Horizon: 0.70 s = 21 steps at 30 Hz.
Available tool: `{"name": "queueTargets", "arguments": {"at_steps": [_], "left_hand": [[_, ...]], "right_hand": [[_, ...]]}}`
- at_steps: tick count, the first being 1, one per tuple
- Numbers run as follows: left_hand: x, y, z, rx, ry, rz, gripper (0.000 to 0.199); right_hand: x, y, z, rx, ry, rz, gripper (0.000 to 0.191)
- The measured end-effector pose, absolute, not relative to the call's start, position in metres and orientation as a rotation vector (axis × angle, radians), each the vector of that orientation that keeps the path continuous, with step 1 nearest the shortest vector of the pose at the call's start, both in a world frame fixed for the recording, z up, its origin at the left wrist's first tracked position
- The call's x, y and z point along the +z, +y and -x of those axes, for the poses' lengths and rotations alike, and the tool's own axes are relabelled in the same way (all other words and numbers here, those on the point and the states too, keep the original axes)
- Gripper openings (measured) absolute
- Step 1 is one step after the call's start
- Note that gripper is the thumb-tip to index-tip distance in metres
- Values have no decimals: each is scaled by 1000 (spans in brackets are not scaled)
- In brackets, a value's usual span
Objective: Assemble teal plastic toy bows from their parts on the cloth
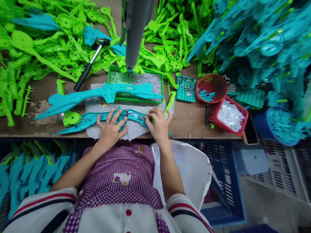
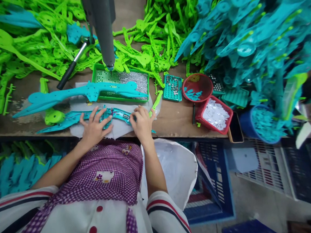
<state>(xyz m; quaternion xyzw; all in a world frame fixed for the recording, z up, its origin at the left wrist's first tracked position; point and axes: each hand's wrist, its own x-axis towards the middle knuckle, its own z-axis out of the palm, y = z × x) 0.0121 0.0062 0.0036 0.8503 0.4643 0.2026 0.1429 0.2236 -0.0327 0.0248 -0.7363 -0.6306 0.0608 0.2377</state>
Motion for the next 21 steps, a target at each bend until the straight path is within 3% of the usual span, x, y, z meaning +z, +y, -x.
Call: {"name": "queueTargets", "arguments": {"at_steps": [12, 21], "left_hand": [[5, 6, -12, 583, 1347, -2443, 27], [9, 4, -14, 543, 1389, -2378, 26]], "right_hand": [[32, -40, -223, 290, -1782, 1960, 25], [28, -35, -221, 195, -1792, 2053, 29]]}}
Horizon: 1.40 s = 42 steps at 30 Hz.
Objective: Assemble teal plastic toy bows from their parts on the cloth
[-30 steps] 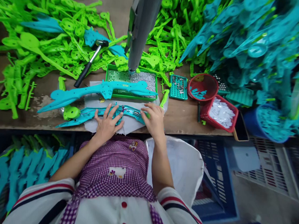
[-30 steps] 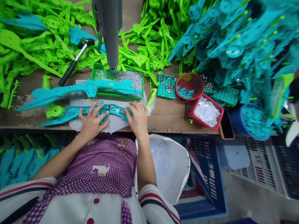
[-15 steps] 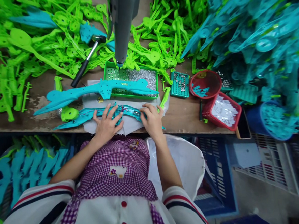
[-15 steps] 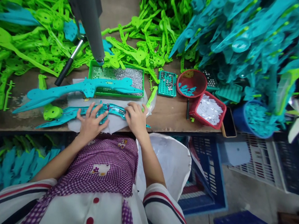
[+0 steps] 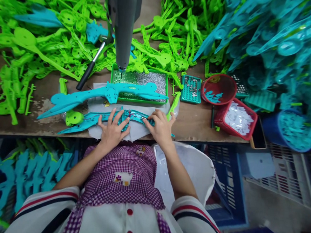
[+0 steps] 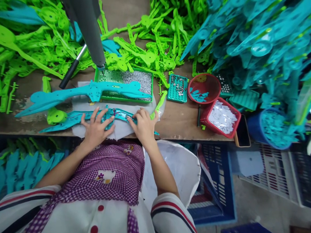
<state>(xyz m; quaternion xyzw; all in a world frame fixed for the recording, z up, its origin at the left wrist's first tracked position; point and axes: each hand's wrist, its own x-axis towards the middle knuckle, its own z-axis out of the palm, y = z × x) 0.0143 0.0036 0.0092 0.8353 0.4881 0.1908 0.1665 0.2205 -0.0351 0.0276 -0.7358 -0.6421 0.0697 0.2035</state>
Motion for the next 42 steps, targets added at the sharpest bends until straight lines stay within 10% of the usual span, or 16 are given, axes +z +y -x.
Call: {"name": "queueTargets", "arguments": {"at_steps": [42], "left_hand": [[18, 11, 12, 995, 1266, -2537, 28]], "right_hand": [[49, -47, -259, 107, -1583, 1844, 23]]}}
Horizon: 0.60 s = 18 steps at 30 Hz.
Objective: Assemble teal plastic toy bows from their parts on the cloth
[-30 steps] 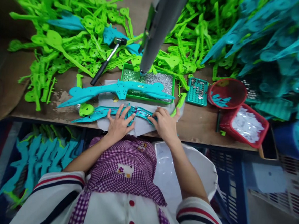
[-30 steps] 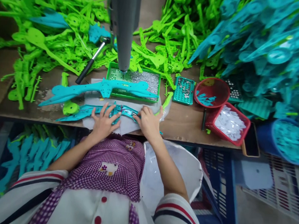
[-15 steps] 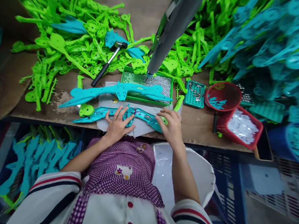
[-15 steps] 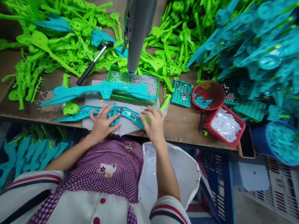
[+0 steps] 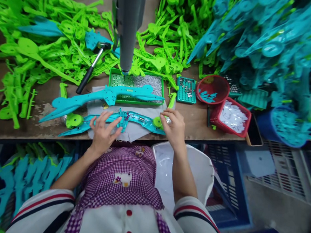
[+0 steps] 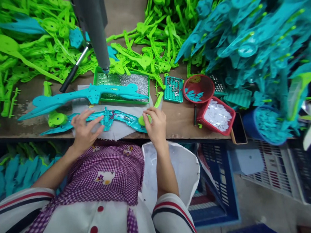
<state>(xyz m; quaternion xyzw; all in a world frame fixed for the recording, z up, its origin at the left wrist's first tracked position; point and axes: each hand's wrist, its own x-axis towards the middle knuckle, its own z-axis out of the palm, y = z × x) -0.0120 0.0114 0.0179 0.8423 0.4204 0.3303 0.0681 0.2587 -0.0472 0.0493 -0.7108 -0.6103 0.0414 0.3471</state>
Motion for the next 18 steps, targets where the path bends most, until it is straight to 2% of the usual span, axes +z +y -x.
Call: {"name": "queueTargets", "arguments": {"at_steps": [8, 18], "left_hand": [[30, 29, -26, 811, 978, -2642, 26], [24, 42, -54, 536, 1054, -2557, 24]], "right_hand": [[32, -44, -236, 70, -1824, 1868, 19], [29, -47, -229, 200, -1872, 1964, 24]]}}
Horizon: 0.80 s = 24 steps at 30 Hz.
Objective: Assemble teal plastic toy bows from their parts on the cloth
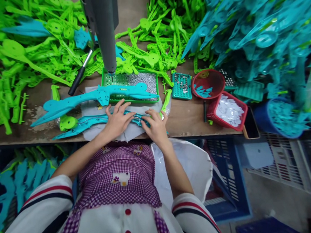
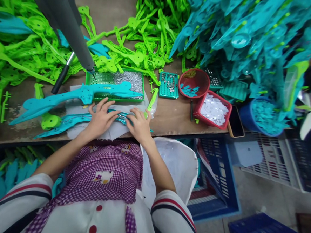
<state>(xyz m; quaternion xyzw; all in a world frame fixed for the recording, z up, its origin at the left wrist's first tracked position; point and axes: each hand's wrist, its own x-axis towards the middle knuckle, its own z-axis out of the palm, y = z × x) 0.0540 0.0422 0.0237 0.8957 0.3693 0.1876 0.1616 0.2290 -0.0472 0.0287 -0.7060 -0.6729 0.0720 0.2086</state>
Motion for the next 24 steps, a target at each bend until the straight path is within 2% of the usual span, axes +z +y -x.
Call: {"name": "queueTargets", "arguments": {"at_steps": [13, 24], "left_hand": [[29, 45, -53, 592, 1089, -2504, 13], [30, 48, -52, 474, 1008, -2521, 17]], "right_hand": [[28, -47, -230, 212, -1868, 1951, 28], [28, -47, -228, 263, -1866, 1966, 29]]}}
